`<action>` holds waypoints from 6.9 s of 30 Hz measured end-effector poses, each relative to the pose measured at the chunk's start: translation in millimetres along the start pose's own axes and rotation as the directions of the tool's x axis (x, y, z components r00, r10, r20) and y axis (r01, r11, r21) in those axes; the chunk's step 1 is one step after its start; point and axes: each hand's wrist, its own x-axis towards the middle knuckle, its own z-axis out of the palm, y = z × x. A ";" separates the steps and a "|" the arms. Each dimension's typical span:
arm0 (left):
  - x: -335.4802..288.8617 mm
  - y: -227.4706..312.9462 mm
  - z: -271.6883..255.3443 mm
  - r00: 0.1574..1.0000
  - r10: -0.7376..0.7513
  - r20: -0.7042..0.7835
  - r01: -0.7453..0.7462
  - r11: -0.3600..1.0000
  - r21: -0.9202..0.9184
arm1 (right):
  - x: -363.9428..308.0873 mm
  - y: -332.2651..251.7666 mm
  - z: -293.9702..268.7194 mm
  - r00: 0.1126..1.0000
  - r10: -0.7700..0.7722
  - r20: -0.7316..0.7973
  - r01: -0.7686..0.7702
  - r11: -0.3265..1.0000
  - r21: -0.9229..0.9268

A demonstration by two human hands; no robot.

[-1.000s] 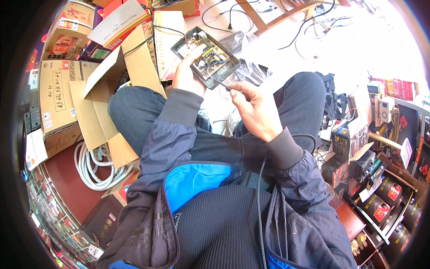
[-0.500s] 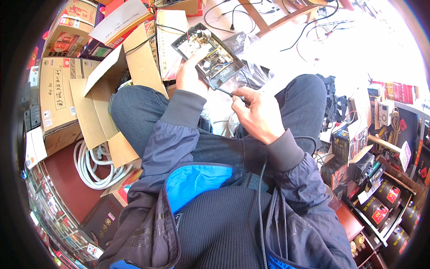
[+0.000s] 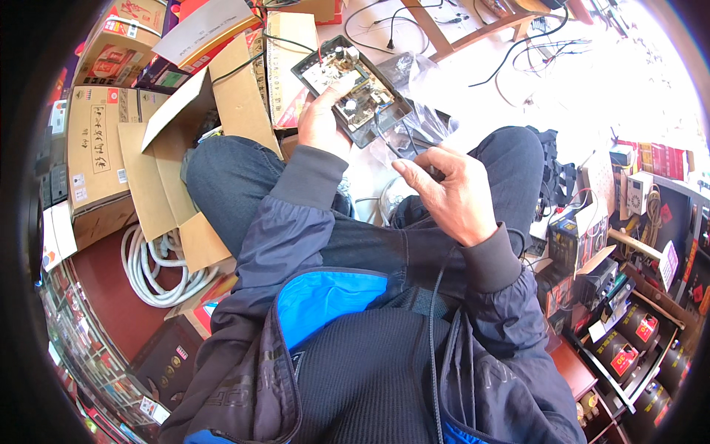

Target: The person sits on the floor and disassembles a small black electronic device, removing the cover and circuit board. They inspect the internal components and wires, then reassemble the device by placing the board back and closing the case.

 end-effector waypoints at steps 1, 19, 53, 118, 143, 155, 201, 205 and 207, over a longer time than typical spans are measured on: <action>0.0 -0.1 -0.4 1.000 0.003 -0.006 -0.003 1.000 0.010 | 0.0 1.2 0.1 1.000 0.012 -0.009 -0.012 1.000 -0.016; -3.6 -0.4 3.0 0.999 0.041 0.010 -0.041 0.995 0.088 | 10.6 5.8 7.7 0.999 -0.051 -0.009 0.052 0.998 0.031; -7.9 -11.2 6.0 0.993 0.087 0.074 -0.099 0.977 0.189 | 42.2 -12.6 46.6 0.981 -0.194 -0.032 0.192 0.980 -0.050; -10.8 -5.4 8.9 0.999 0.044 0.029 -0.045 0.997 0.058 | 26.2 5.4 51.6 0.992 0.120 -0.041 -0.110 0.975 0.192; -6.7 -9.1 4.2 0.995 0.075 0.068 -0.081 0.992 0.094 | 25.7 -11.0 40.1 0.999 0.038 0.001 -0.038 0.999 -0.024; -7.2 -9.2 3.7 0.998 0.054 0.045 -0.059 0.992 0.109 | 23.0 -1.9 41.6 0.999 -0.027 -0.024 0.024 0.993 -0.114; -10.2 -5.9 9.6 0.999 0.032 0.021 -0.033 0.998 0.044 | 31.8 13.3 38.9 0.991 0.111 -0.079 -0.107 0.993 0.054; -8.0 -6.9 5.1 0.999 0.003 0.037 -0.004 0.999 0.044 | 31.2 10.5 36.7 0.989 0.127 -0.076 -0.122 0.990 0.069; -6.7 -7.4 3.6 0.997 -0.038 0.065 0.040 0.999 -0.031 | 31.2 8.4 36.1 0.988 0.127 -0.088 -0.121 0.990 0.076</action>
